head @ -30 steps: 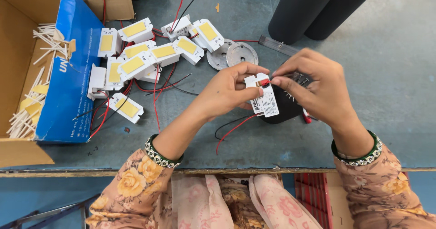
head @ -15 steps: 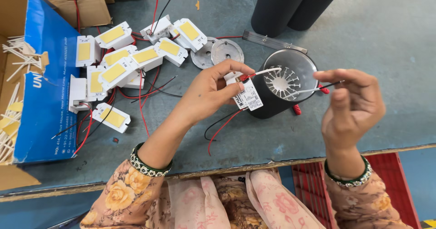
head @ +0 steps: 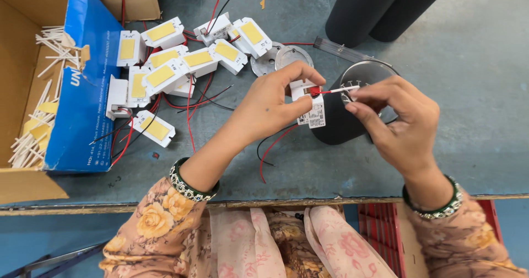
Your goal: The person assembles lighting components by inserting an LED driver into a cylindrical black fixture housing and attaching a metal mounting plate using pliers.
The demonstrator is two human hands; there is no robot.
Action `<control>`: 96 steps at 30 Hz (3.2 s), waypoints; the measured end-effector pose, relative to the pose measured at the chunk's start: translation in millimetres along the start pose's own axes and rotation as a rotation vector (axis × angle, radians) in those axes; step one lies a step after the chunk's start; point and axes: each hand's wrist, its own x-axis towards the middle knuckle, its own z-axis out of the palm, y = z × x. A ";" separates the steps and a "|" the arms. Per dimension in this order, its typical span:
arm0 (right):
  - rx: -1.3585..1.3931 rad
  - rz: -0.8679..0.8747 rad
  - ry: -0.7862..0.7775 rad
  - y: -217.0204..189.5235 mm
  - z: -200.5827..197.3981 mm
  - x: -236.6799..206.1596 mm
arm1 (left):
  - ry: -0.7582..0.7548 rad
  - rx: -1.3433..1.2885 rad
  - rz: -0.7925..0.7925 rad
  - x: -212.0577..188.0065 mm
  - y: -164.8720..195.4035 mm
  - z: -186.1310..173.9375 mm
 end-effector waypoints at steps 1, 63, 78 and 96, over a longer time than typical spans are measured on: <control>-0.014 -0.010 -0.038 -0.1 -1.5 3.8 | 0.003 0.045 -0.024 1.2 2.6 -0.7; -0.288 -0.466 -0.299 16.7 -5.6 20.1 | -0.025 0.198 0.093 0.5 22.2 12.4; -0.048 -0.222 -0.241 22.8 -9.7 14.5 | -0.050 0.117 0.044 3.3 26.4 20.3; -0.160 -0.318 -0.220 24.5 -6.4 14.8 | 0.002 0.147 0.057 0.1 26.7 23.0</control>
